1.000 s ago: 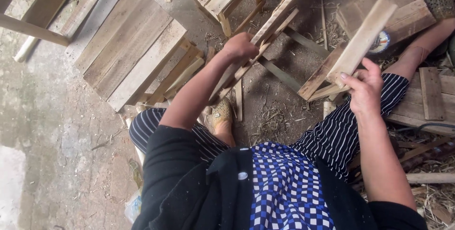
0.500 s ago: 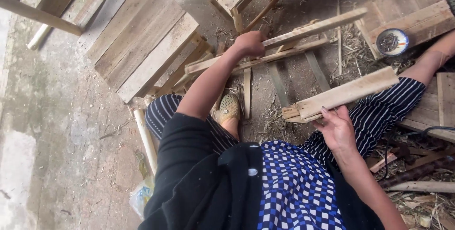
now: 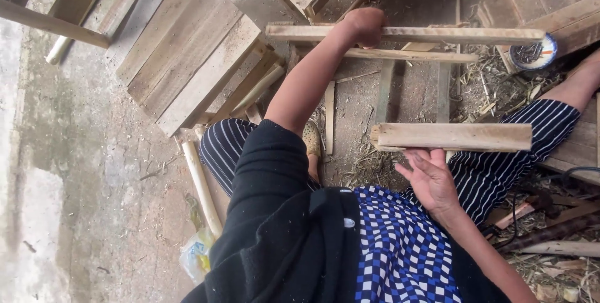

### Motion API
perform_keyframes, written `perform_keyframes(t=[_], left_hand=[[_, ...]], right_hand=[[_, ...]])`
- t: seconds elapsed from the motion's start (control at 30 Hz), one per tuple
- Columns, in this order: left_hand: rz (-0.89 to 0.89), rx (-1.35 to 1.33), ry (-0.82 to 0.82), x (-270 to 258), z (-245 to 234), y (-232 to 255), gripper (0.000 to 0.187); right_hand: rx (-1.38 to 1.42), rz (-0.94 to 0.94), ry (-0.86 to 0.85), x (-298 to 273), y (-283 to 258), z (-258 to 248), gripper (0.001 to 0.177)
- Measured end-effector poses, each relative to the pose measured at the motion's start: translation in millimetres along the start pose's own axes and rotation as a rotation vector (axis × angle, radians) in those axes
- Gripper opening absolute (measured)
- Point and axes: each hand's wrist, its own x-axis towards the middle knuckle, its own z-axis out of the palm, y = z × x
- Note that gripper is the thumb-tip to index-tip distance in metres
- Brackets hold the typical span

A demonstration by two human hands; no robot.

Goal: Assembling small wooden frames by aligning slats and hammering nails into the joints.

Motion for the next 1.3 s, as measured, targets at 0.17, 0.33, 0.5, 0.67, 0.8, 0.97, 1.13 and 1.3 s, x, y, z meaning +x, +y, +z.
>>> perform_keyframes(t=[0.17, 0.33, 0.5, 0.67, 0.8, 0.97, 1.13, 1.3], left_hand=[[0.018, 0.079, -0.001, -3.5, -4.5, 5.6, 0.03], [-0.02, 0.05, 0.03, -15.6, -2.7, -7.2, 0.026], [0.006, 0.193, 0.142, 2.0, 7.8, -21.9, 0.02], [0.087, 0.258, 0.372, 14.5, 52.1, -40.6, 0.009], [0.106, 0.192, 0.243, -6.5, 50.4, -40.4, 0.017], [0.018, 0.197, 0.25, 1.6, 39.0, -35.2, 0.021], [-0.014, 0.19, 0.362, -69.8, 29.9, -0.5, 0.019], [0.059, 0.293, 0.637, -83.4, 46.5, 1.1, 0.036]], right_hand=[[0.104, 0.092, -0.079, 5.5, 19.0, 0.8, 0.068], [0.063, 0.12, -0.239, 3.8, 21.7, 7.9, 0.098], [-0.012, 0.189, -0.297, 9.4, 29.4, 8.9, 0.105], [0.002, 0.178, -0.407, 14.7, 42.4, -5.3, 0.111], [0.93, 0.371, -0.866, 16.1, 57.8, -20.5, 0.103], [-0.15, 0.3, -0.408, 10.3, 40.6, 5.0, 0.107], [-0.32, 0.343, -0.327, 13.4, 53.0, 1.0, 0.089], [-0.437, 0.355, -0.237, 12.0, 56.5, -0.7, 0.084]])
